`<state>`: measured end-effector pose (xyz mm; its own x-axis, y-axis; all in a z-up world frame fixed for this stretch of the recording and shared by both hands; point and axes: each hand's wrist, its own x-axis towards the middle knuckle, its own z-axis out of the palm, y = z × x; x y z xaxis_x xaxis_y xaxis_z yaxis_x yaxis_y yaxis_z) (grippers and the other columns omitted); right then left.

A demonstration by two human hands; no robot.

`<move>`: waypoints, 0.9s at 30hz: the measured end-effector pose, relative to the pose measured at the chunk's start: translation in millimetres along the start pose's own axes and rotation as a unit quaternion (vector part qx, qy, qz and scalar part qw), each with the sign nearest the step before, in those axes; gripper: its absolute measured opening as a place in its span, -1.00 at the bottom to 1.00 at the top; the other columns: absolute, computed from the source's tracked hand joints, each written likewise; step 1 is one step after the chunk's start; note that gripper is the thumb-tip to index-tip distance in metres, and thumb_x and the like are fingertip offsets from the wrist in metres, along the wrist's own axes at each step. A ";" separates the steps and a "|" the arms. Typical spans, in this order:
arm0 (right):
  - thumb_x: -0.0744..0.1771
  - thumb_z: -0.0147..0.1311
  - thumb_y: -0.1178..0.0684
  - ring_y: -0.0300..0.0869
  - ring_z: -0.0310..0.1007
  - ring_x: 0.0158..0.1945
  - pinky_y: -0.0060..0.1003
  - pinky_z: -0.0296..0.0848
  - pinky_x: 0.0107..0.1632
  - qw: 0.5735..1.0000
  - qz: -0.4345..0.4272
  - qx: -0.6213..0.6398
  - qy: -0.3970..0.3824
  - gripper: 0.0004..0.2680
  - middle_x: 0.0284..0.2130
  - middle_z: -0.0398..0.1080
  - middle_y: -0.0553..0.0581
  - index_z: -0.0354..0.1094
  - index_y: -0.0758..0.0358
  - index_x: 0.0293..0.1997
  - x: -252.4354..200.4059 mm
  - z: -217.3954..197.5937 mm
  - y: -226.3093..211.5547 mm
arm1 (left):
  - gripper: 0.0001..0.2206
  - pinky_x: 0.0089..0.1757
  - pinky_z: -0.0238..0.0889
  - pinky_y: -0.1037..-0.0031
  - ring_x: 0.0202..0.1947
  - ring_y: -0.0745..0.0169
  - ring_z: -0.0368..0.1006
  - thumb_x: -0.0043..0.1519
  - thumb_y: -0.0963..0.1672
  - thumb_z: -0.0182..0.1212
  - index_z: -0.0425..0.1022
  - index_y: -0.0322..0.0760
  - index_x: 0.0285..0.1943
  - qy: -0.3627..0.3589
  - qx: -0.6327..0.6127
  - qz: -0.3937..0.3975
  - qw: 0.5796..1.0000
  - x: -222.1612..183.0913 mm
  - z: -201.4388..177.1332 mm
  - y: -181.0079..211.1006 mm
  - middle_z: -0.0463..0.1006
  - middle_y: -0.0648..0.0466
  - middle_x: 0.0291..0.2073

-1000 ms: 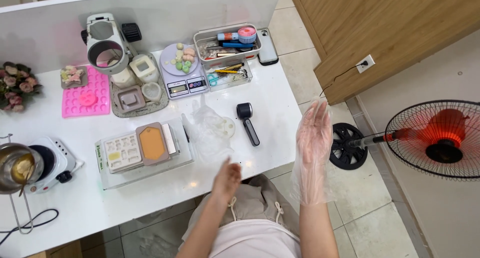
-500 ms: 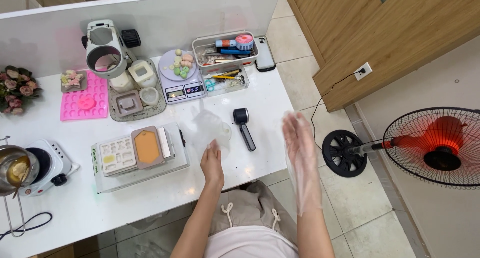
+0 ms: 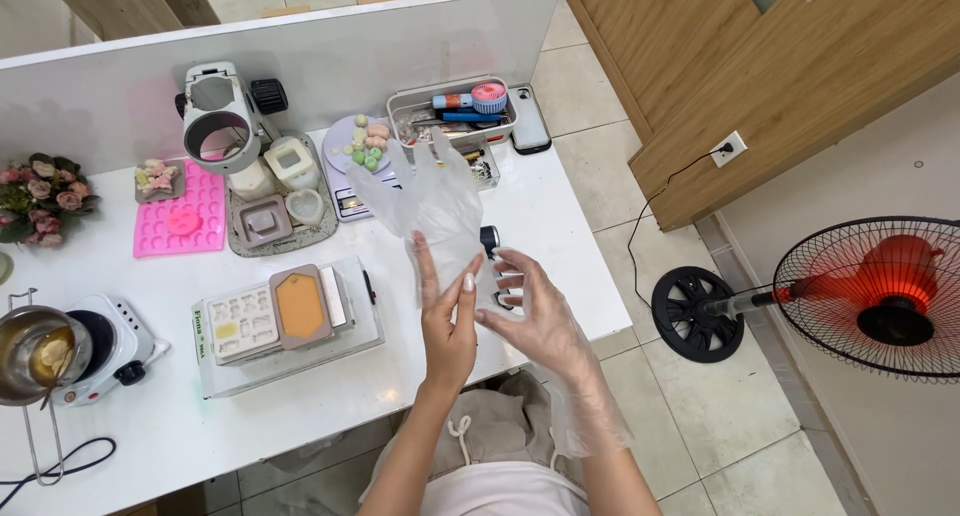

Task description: Smoothing the surface of a wax piece in a mold using a heat gun.

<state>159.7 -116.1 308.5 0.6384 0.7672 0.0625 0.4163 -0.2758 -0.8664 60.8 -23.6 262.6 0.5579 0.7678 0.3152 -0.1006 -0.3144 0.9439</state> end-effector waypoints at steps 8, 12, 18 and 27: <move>0.33 0.19 0.16 -0.13 0.53 -0.28 -0.24 0.53 -0.18 0.998 -0.001 -0.001 0.062 -0.87 -0.29 0.52 0.18 0.42 0.35 -0.09 -3.2 14.0 33.2 | -0.66 0.36 -0.06 0.29 0.63 -0.08 -0.23 0.35 -0.20 -0.03 0.56 -0.24 0.26 -0.019 0.000 0.034 0.999 -7.0 -2.8 -13.5 -0.20 -0.09 0.64; 0.33 0.14 0.20 -0.17 0.50 -0.33 -0.25 0.53 -0.26 0.995 -0.078 -0.066 0.003 -0.95 -0.34 0.47 0.13 0.39 0.29 -0.19 -1.5 17.4 38.4 | -0.79 -0.12 0.24 0.52 0.51 -0.01 0.14 0.32 -0.22 -0.02 0.33 -0.21 0.11 0.055 0.041 0.000 0.998 -10.5 7.3 -69.3 0.05 -0.11 0.59; 0.31 0.18 0.22 0.05 0.39 -0.39 -0.07 0.39 -0.31 0.984 -0.129 -0.120 0.010 -0.92 -0.41 0.34 0.18 0.34 0.31 -0.23 -19.5 44.9 10.6 | -0.31 0.35 0.12 0.22 0.43 -0.23 0.22 0.36 0.05 0.07 -0.20 -0.04 0.61 0.042 -0.419 -0.226 0.878 18.1 8.4 -94.8 0.19 -0.26 0.48; 0.31 0.13 0.19 0.10 0.45 -0.27 -0.04 0.43 -0.22 0.977 -0.164 -0.114 -0.080 -0.95 -0.37 0.39 0.16 0.33 0.28 -0.25 -38.6 58.4 23.5 | -0.16 0.41 -0.19 0.07 0.54 -0.10 -0.06 0.14 0.34 -0.13 -0.15 0.26 0.61 0.024 -0.631 -0.263 0.730 40.8 -29.0 -74.2 -0.09 0.03 0.60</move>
<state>107.0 -118.3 256.8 0.3446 0.9119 0.2231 0.7265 -0.1085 -0.6785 67.1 47.3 208.2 0.7658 0.6256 -0.1493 -0.5784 0.7714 0.2655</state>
